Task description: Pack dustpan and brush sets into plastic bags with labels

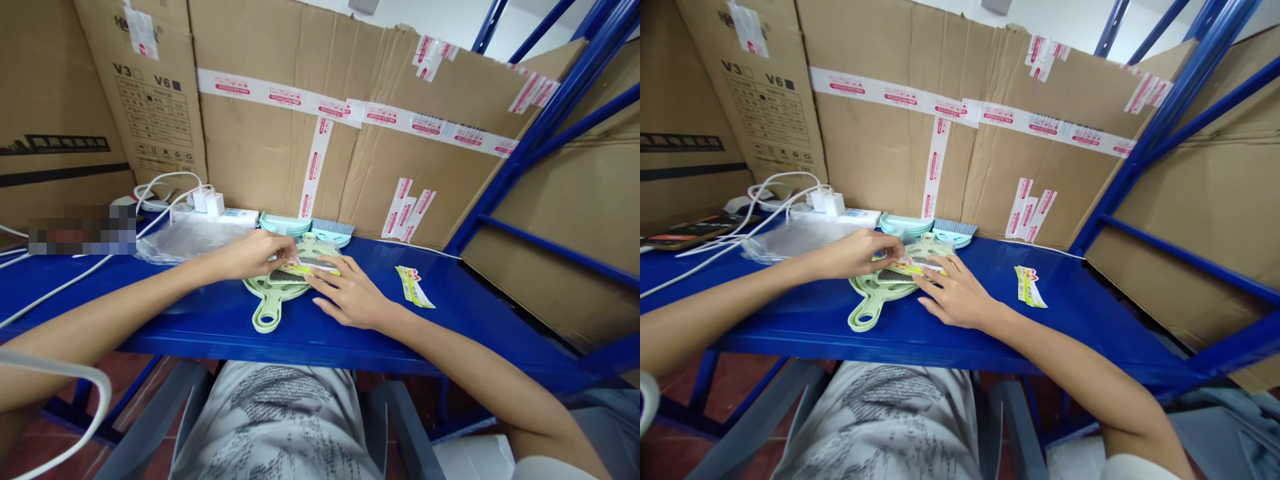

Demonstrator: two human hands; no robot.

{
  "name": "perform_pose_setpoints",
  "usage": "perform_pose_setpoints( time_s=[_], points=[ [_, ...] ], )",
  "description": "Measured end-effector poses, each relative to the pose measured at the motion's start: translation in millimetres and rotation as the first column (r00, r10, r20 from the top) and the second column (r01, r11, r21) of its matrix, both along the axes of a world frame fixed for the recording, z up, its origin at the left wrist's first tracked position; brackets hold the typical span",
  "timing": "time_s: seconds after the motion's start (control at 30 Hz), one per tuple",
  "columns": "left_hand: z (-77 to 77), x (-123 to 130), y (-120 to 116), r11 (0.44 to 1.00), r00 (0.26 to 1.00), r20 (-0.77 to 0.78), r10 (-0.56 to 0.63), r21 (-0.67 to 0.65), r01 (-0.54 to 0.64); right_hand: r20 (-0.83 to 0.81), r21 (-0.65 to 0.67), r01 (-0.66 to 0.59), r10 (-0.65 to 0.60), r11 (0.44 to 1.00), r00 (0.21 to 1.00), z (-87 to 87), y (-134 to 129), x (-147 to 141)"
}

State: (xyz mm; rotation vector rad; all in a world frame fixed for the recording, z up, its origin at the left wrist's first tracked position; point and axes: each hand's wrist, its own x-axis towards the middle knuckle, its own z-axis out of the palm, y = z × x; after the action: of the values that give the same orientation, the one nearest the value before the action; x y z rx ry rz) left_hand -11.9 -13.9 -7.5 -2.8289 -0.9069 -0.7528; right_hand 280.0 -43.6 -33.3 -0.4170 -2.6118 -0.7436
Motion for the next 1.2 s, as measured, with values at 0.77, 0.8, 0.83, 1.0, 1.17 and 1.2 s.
perform_pose_setpoints(
  time_s=[0.77,0.8,0.83,1.0,1.17,1.2],
  points=[
    [9.3,-28.5,19.6,0.983,0.961,-0.209,-0.18,-0.002,0.183,-0.005,-0.58,0.119,-0.15,0.806,0.989,39.0,38.4,68.4],
    [8.7,-24.6,16.3,0.982,0.958,-0.221,-0.183,0.002,0.188,-0.017,-0.562,0.112,-0.146,0.82,0.989,38.2,39.2,67.9],
    [7.9,-21.3,14.2,0.982,0.958,-0.219,-0.184,0.006,0.19,-0.028,-0.532,0.105,-0.141,0.841,0.99,36.8,39.5,66.0],
    [6.8,-21.7,22.2,0.981,0.977,-0.091,-0.194,-0.038,0.191,-0.144,-0.331,-0.034,-0.015,0.943,0.99,29.1,43.5,56.5],
    [10.3,-33.7,34.5,0.983,0.978,0.134,-0.16,-0.067,0.17,-0.463,-0.358,-0.183,-0.004,0.916,0.887,32.5,50.5,61.4],
    [10.8,-34.4,35.2,0.986,0.972,0.189,-0.142,-0.061,0.156,-0.518,-0.408,-0.215,-0.031,0.887,0.855,34.0,50.8,61.7]
  ],
)
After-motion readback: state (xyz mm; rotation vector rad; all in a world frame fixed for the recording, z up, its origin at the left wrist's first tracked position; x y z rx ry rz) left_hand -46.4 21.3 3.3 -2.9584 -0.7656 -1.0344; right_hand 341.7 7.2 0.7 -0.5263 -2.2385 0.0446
